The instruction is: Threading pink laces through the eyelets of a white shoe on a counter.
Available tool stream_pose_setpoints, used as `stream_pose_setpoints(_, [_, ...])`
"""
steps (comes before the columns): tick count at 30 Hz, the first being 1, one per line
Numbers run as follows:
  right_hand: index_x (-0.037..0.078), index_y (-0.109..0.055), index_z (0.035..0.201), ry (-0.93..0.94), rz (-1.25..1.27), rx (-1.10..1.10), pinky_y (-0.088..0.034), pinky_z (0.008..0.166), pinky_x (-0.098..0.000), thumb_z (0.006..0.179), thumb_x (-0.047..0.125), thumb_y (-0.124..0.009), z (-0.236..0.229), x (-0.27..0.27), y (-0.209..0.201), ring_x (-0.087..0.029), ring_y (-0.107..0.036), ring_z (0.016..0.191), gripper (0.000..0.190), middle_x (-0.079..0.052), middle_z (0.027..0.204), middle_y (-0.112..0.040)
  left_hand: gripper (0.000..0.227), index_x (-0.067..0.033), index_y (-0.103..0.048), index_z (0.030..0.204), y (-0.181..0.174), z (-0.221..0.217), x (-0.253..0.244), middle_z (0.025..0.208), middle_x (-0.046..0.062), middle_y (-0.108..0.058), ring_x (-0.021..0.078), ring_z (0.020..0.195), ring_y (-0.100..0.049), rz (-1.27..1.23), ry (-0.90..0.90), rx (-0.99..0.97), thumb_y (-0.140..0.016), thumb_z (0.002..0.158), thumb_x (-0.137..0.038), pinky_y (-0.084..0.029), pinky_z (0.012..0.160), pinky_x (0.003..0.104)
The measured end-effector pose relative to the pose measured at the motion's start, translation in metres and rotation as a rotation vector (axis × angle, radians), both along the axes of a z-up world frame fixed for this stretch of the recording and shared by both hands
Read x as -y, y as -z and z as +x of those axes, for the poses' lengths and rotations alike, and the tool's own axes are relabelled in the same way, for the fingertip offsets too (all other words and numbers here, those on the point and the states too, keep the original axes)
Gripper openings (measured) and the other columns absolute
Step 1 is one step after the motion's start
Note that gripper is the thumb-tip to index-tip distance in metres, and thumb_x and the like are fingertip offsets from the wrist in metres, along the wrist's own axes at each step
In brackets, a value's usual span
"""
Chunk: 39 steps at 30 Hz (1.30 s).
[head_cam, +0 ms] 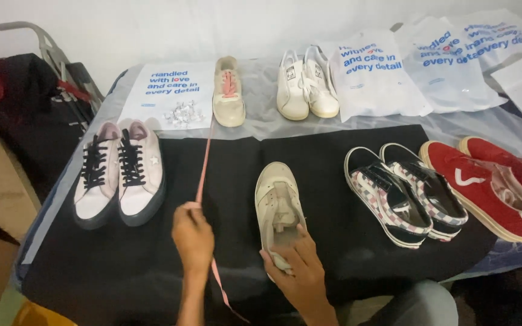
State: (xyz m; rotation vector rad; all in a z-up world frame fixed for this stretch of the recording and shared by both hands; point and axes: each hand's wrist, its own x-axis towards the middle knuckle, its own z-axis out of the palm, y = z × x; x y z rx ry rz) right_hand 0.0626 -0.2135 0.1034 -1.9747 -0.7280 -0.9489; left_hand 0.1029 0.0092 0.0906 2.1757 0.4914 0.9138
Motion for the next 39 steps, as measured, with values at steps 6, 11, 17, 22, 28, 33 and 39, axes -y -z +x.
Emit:
stream_pose_setpoints(6, [0.01,-0.065,0.086,-0.008,-0.008,0.091,-0.052,0.109,-0.0549,0.082,0.011,-0.086,0.004,0.001,0.0,-0.014,-0.058,0.074,0.021,-0.001,0.075,-0.055,0.019,-0.0089,-0.059,0.11,-0.034,-0.036,0.001,0.082,0.006,-0.06,0.0138,0.072,-0.058,-0.429,0.054,0.246,-0.045,0.112,-0.022,-0.051,0.068,0.029])
stream_pose_setpoints(11, [0.008,-0.065,0.087,-0.044,-0.008,0.027,-0.045,0.114,-0.058,0.081,0.012,-0.088,0.002,0.005,-0.011,-0.015,-0.058,0.076,0.024,-0.002,0.075,-0.054,0.025,-0.0108,-0.061,0.095,-0.087,-0.079,0.029,0.068,0.002,-0.055,0.0112,0.058,-0.052,-0.465,0.304,0.192,-0.049,0.109,-0.028,-0.047,0.066,0.027])
stream_pose_setpoints(17, [0.004,-0.051,0.139,-0.289,0.152,-0.204,-0.027,0.127,-0.0613,0.099,0.025,-0.061,-0.034,0.021,-0.076,-0.032,-0.06,0.131,0.046,-0.016,0.137,-0.061,0.027,-0.0139,-0.069,0.078,-0.113,-0.118,0.064,0.095,0.002,-0.081,0.0123,0.091,-0.078,-0.376,0.735,-0.059,-0.058,0.1,-0.024,-0.058,0.08,0.027])
stream_pose_setpoints(22, [0.005,-0.071,0.096,-0.704,0.425,-1.117,-0.046,0.053,-0.0267,0.095,0.024,-0.074,-0.048,0.031,-0.072,-0.011,-0.06,0.061,0.019,-0.005,0.069,-0.066,0.023,-0.0195,-0.083,0.086,-0.162,-0.126,0.071,0.073,-0.008,-0.088,0.001,0.054,-0.072,-0.335,0.789,-0.338,-0.073,0.088,-0.04,-0.061,0.047,0.021])
stream_pose_setpoints(28, [0.012,-0.068,0.081,-0.629,0.061,-0.691,-0.033,0.051,-0.0269,0.104,0.037,-0.054,-0.026,0.061,-0.117,-0.008,-0.044,0.057,0.037,0.004,0.067,-0.054,0.017,-0.0177,-0.084,0.09,-0.195,-0.116,0.057,0.079,-0.005,-0.08,0.0069,0.068,-0.07,-0.08,1.01,-0.304,-0.069,0.096,-0.023,-0.05,0.057,0.027])
stream_pose_setpoints(33, [0.016,-0.07,0.069,-0.551,-0.036,-0.662,-0.038,0.048,-0.0275,0.097,0.041,-0.059,-0.006,0.151,-0.103,-0.009,-0.053,0.05,0.039,0.003,0.061,-0.063,0.021,-0.0144,-0.075,0.08,-0.184,-0.115,-0.019,0.069,-0.003,-0.07,0.0101,0.06,-0.067,0.036,1.163,-0.246,-0.063,0.096,-0.022,-0.048,0.056,0.028])
stream_pose_setpoints(39, [0.011,-0.048,0.058,-0.377,0.552,-0.852,-0.017,0.034,-0.0297,0.083,0.041,-0.071,-0.01,0.265,-0.042,-0.012,-0.031,0.04,0.046,-0.004,0.05,-0.044,0.022,-0.007,-0.075,0.078,-0.033,-0.154,-0.218,0.068,0.007,-0.072,0.0191,0.053,-0.07,-0.223,1.043,-0.181,-0.063,0.094,-0.017,-0.058,0.049,0.036])
